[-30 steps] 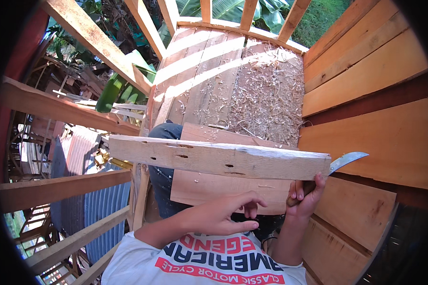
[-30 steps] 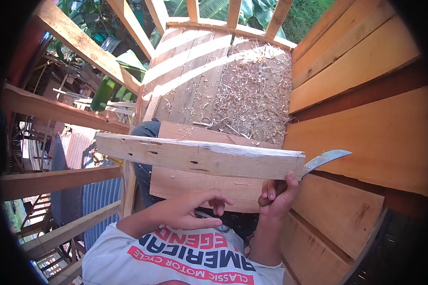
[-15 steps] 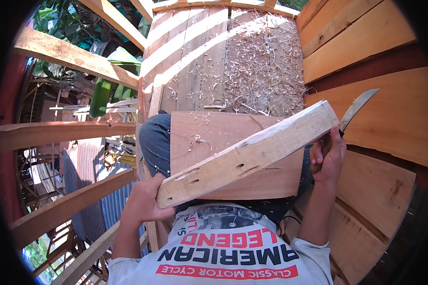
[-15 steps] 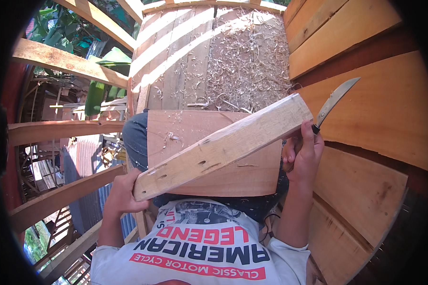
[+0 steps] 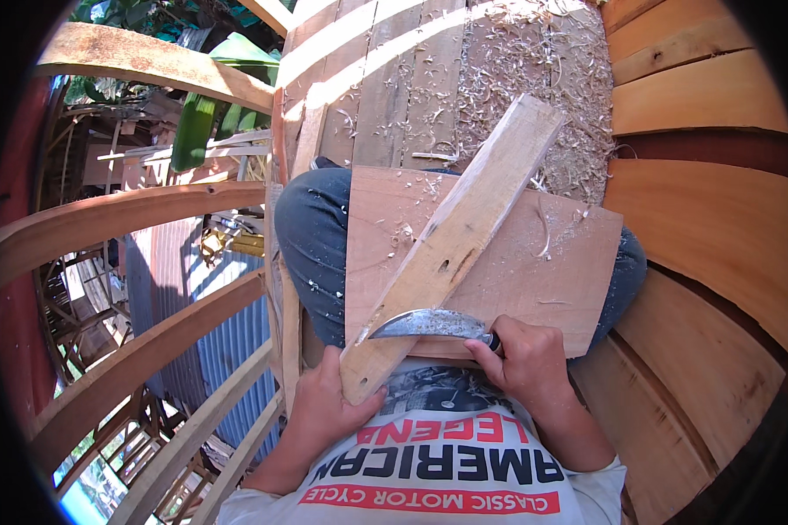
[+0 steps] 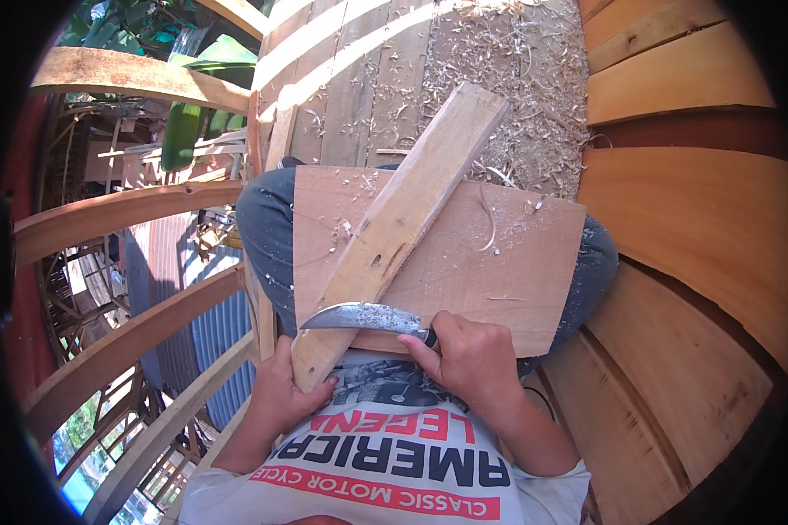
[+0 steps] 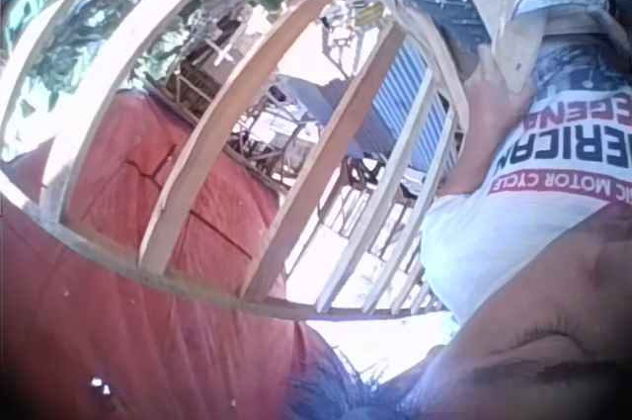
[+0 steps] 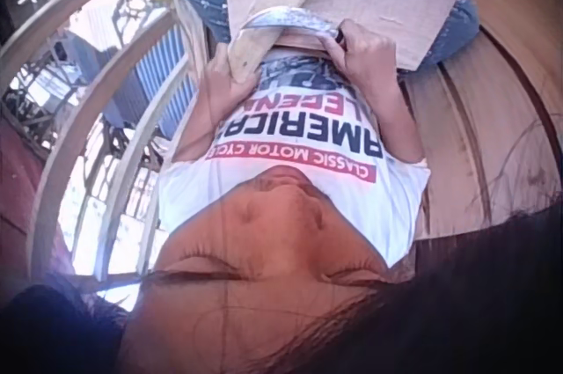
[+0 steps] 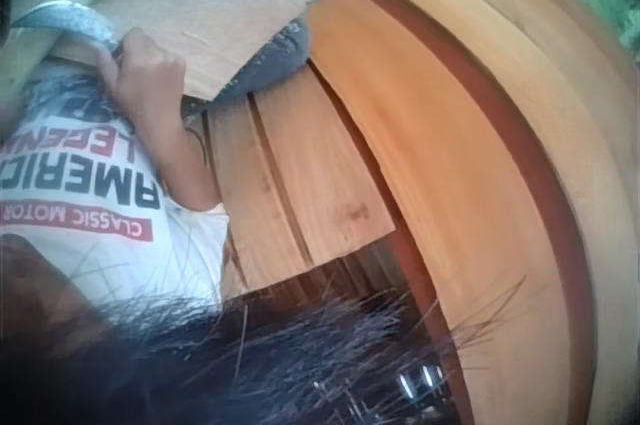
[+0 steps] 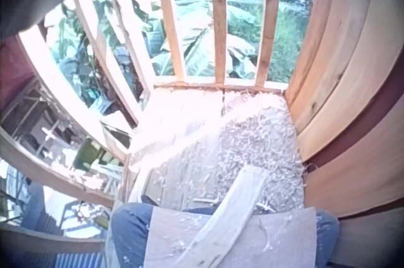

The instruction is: The person carves a rectangular wooden plank using a curved knife. They hold the plank on their lap and repeatedly scrape the surface to remove wood shavings.

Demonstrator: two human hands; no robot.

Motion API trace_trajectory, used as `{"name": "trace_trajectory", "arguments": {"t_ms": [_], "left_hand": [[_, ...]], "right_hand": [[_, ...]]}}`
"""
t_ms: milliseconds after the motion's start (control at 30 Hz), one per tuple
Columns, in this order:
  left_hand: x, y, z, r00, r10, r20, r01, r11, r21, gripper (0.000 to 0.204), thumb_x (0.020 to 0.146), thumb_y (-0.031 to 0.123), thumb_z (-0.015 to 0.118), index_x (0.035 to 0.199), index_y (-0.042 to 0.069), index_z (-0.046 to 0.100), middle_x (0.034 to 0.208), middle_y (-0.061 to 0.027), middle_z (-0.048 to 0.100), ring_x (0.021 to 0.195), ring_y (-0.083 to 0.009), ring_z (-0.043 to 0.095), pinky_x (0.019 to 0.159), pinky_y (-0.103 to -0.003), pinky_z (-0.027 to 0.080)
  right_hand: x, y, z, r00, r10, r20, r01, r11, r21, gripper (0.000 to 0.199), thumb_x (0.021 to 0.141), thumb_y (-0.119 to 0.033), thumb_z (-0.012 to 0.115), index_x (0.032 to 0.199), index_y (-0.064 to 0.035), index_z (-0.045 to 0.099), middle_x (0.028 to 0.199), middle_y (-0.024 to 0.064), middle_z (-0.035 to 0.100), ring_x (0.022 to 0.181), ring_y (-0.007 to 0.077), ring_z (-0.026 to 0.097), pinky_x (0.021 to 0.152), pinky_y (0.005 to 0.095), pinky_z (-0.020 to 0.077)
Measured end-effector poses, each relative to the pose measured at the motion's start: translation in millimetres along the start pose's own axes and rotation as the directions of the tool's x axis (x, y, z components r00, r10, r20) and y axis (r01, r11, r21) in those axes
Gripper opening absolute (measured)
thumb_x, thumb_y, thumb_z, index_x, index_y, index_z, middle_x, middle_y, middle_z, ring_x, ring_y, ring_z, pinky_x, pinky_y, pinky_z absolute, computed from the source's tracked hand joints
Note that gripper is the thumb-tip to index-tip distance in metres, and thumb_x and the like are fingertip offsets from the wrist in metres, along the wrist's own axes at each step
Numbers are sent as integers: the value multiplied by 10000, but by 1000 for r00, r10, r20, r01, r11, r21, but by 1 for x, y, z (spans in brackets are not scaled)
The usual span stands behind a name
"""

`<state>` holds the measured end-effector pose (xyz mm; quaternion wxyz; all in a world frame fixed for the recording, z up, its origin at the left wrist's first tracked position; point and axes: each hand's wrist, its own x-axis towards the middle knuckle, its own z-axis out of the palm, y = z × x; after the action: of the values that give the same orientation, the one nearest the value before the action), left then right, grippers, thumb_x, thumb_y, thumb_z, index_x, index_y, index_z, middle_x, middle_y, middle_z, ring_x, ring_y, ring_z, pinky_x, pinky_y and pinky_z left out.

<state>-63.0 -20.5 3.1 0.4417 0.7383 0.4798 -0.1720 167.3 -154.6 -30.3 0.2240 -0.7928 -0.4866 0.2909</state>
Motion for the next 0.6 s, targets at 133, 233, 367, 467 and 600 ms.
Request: {"name": "trace_trajectory", "arguments": {"t_ms": [133,233,367,467,600], "left_hand": [[4,-3,8,1000,13,15,-12,1000,-29,558,697,343,777,960,-19,444,791,-280,624,755,-425,654,636,-437,513],[4,-7,12,999,52,0,-52,998,-36,566,698,348,778,955,-23,436,773,-282,618,736,-429,651,615,-442,511],[6,-11,14,997,82,-3,-82,996,-38,574,700,352,777,958,-23,428,730,-275,608,704,-431,645,594,-443,509],[6,-14,16,999,29,44,-27,998,-60,564,683,287,791,994,-32,445,786,-274,617,767,-422,659,647,-415,514],[4,-15,17,999,25,39,-22,997,-80,564,693,292,785,999,-27,434,785,-278,616,754,-425,658,635,-425,514]], "right_hand": [[2,1,-1,1000,24,9,-23,993,-119,405,815,-406,692,663,-61,545,547,109,556,454,274,567,430,358,438],[5,6,-7,999,24,-21,-27,981,-192,426,798,-434,701,652,-66,542,542,97,548,454,265,567,428,357,435],[13,12,-11,997,22,-72,-43,953,-299,481,754,-501,714,625,-76,527,529,77,534,455,254,564,428,354,428],[15,17,-11,992,8,-127,-52,935,-351,512,740,-533,711,603,-81,513,503,78,509,457,261,561,425,360,414],[25,40,-24,970,54,-236,-159,877,-453,518,764,-531,693,606,-67,527,503,105,501,469,293,557,443,373,417]]}}
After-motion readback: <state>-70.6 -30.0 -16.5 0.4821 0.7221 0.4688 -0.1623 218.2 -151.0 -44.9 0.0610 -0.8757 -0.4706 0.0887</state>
